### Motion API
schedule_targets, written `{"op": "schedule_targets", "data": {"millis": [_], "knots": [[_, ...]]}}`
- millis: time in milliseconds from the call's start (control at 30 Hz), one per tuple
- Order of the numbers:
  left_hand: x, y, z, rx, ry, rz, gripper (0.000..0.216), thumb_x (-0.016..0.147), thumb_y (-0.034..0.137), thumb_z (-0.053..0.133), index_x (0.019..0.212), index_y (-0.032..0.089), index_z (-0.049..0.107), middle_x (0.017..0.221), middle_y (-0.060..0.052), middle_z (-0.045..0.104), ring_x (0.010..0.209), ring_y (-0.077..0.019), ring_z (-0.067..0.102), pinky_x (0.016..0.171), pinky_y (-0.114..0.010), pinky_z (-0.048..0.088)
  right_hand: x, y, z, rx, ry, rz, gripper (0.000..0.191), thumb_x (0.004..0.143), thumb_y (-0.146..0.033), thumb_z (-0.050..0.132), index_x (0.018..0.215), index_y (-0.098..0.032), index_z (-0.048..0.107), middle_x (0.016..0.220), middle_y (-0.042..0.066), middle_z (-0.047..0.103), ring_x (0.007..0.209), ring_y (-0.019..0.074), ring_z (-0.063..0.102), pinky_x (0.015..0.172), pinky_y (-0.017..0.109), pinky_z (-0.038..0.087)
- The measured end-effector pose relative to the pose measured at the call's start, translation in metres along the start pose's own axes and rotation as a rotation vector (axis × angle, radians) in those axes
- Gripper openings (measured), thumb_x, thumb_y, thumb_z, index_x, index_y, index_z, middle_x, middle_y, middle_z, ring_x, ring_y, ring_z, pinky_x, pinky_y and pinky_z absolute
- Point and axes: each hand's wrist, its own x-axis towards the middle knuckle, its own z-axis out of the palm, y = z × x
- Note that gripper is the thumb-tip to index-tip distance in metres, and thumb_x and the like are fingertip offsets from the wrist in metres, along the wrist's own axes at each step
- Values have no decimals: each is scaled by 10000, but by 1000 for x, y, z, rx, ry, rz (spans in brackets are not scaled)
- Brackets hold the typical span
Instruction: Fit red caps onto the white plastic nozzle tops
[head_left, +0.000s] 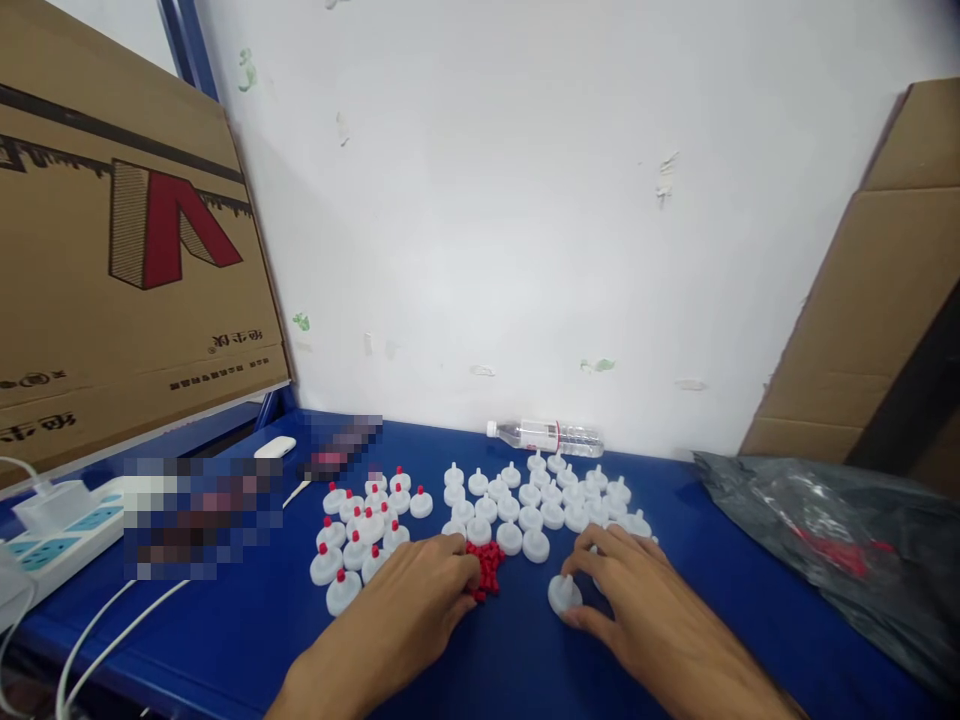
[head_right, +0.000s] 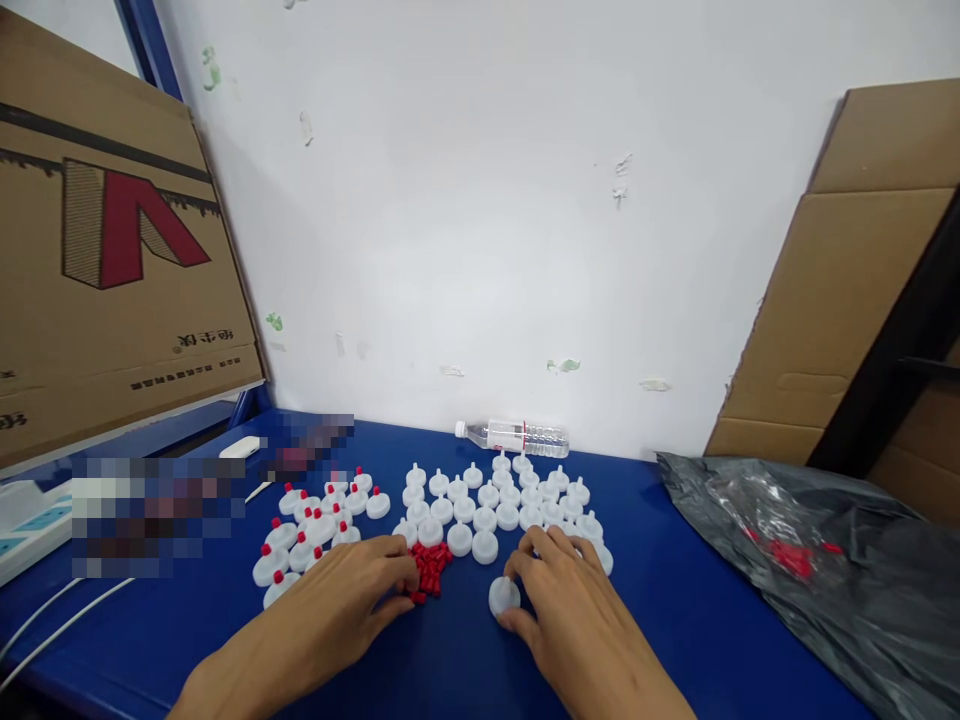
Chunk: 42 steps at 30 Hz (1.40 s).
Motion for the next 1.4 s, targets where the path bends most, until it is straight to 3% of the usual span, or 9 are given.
{"op": "schedule_targets", "data": {"millis": [267,433,633,833,1000,1233,1400], "knots": [[-7,5,-6,-16,56,12,170,1007,167,528,986,236,682,1053,-28,725,911,-235,695,763,-358,447,0,-5,6,-13,60,-67,235,880,-161,833,1090,-257,791,1129,52,731,1143,325,676,1051,561,510],[-8,7,-19,-50,123,25,233,1052,221,456,1063,270,683,1000,-16,736,900,-221,681,775,-337,457,-3,-13,-3,-27,137,-73,299,993,-264,711,1292,-259,690,1130,65,760,1054,302,747,911,473,618],[6,-1,-12,-87,264,182,306,1057,199,453,1215,297,696,1026,-26,762,856,-195,718,780,-288,515,-3,-29,-11,-85,372,-221,351,955,-287,742,1293,-280,650,1201,61,746,1073,307,761,913,482,652],[15,-4,-7,-83,226,293,371,1039,112,398,1175,293,691,1079,-29,738,872,-197,725,754,-283,523,-1,-30,-19,-12,291,-207,332,1020,-301,698,1334,-321,593,1287,47,687,1097,240,743,900,424,662],[15,-3,-12,-89,244,318,392,1028,81,405,1182,305,687,1106,-17,730,876,-190,724,746,-283,522,1,-26,-19,-25,390,-291,475,950,-290,800,1378,-295,594,1221,3,775,1081,234,772,973,407,649],[14,-3,-15,-185,243,365,383,1031,84,430,1170,289,722,1051,-22,744,851,-175,712,752,-257,553,-1,-33,-22,-7,516,-399,340,1098,-431,549,1387,-271,630,1222,30,789,1053,214,786,921,364,671],[16,-2,-20,-253,251,366,410,1007,47,448,1179,299,722,1094,-10,762,917,-175,731,808,-255,559,-12,-35,-21,104,567,-358,556,1057,-373,647,1583,-369,468,1383,16,725,1231,240,724,1034,368,627]]}}
